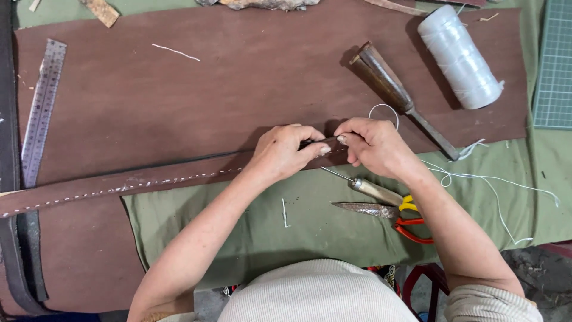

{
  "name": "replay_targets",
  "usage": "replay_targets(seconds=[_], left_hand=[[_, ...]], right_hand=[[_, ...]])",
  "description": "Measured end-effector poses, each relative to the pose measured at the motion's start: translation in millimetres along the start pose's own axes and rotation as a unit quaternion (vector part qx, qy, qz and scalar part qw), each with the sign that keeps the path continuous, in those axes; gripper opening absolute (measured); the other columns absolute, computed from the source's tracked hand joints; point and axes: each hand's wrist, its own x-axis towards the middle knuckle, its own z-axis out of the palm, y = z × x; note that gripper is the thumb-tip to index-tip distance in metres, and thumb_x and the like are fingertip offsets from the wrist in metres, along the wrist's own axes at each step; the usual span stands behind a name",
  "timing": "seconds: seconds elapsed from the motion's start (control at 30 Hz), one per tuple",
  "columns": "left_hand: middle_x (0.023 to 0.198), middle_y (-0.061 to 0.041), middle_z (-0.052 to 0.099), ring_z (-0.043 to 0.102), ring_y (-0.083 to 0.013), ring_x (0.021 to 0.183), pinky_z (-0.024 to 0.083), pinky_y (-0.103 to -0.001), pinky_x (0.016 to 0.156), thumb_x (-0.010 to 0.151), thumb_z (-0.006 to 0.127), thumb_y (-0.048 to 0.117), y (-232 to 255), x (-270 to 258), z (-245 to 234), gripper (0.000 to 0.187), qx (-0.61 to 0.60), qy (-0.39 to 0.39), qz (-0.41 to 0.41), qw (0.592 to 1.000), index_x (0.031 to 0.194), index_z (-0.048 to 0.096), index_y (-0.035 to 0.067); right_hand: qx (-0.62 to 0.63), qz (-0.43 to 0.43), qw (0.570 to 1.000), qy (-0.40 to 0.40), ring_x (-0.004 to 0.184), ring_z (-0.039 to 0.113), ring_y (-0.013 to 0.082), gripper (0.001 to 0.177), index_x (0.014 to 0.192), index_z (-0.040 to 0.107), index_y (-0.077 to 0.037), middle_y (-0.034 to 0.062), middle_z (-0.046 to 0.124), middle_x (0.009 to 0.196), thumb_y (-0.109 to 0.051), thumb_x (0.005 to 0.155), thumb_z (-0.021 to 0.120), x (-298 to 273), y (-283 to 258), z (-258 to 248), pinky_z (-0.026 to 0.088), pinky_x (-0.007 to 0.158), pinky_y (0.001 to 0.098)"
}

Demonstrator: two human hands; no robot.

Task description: Hand-stitching a leather strap using a needle and thread at a workshop table.

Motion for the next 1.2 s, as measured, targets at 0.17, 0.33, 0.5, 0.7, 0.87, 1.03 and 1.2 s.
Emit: replay_targets(seconds=[0.17,0.33,0.5,0.7,0.87,1.03,1.2], left_hand=[[0.086,-0.001,0.071,0.073,-0.0255,0.089,0.057,-0.039,0.079,0.093,0.067,0.026,-5.5,8.5,16.6,0.013,-0.015,0.054,0.005,0.998,0.101,0.077,0.026],[0.081,-0.003,0.068,0.071,-0.0206,0.083,0.057,-0.035,0.075,0.09,0.069,0.02,-21.2,12.6,25.6,0.01,-0.096,0.08,0.019,0.992,0.095,0.077,0.023],[0.074,-0.003,0.065,0.066,-0.0127,0.075,0.055,-0.031,0.07,0.085,0.074,0.014,-33.2,19.0,30.3,0.01,-0.192,0.089,0.028,0.977,0.092,0.079,0.019],[0.072,-0.008,0.062,0.062,-0.0106,0.068,0.058,-0.025,0.051,0.084,0.071,0.008,-35.2,19.7,30.3,0.016,-0.254,0.09,0.006,0.963,0.098,0.08,0.01],[0.07,-0.003,0.06,0.062,-0.0076,0.069,0.055,-0.031,0.059,0.083,0.074,0.011,-37.2,19.9,31.7,0.013,-0.221,0.107,0.021,0.969,0.092,0.081,0.017],[0.07,-0.004,0.061,0.062,-0.0105,0.071,0.055,-0.031,0.063,0.084,0.073,0.011,-33.5,19.4,31.4,0.012,-0.216,0.104,0.026,0.971,0.09,0.08,0.017],[0.077,0.008,0.068,0.055,-0.0052,0.071,0.047,-0.023,0.07,0.089,0.069,0.015,-15.7,13.7,20.3,0.012,-0.174,0.094,-0.009,0.98,0.08,0.076,0.019]], right_hand=[[0.021,0.006,1.0,0.01,0.054,0.07,0.0177,0.019,0.106,0.077,-0.007,0.0123,0.069,0.059,-0.001,0.097,0.062,-2.7,-2.2,-1.9,0.059,0.054,0.0296],[0.036,-0.054,0.978,0.197,0.054,0.067,0.0189,0.017,0.114,0.073,-0.008,0.0108,0.065,0.062,-0.002,0.106,0.059,-35.2,-1.6,-8.9,0.056,0.055,0.0297],[-0.166,-0.163,0.938,0.257,0.069,0.067,0.0249,0.016,0.101,0.075,-0.01,0.0055,0.06,0.08,-0.014,0.091,0.087,-52.8,17.9,12.5,0.053,0.056,0.0337],[-0.191,-0.135,0.939,0.251,0.087,0.073,0.0312,0.025,0.113,0.072,-0.016,0.0039,0.061,0.104,-0.018,0.091,0.084,-28.2,34.3,39.2,0.064,0.066,0.0398],[-0.148,-0.188,0.939,0.247,0.089,0.074,0.0304,0.007,0.1,0.072,-0.008,0.0069,0.067,0.107,-0.004,0.094,0.075,-25.3,26.5,30.6,0.061,0.069,0.037],[0.136,0.009,0.988,0.074,0.05,0.06,0.0094,0.008,0.105,0.063,-0.007,0.0046,0.064,0.065,-0.004,0.099,0.059,-54.4,13.3,-1.9,0.048,0.039,0.0234],[0.058,0.02,0.993,0.106,0.056,0.051,0.007,0.013,0.117,0.061,-0.013,-0.0028,0.058,0.076,-0.014,0.105,0.061,-100.4,-14.1,-87.5,0.044,0.048,0.0215]])
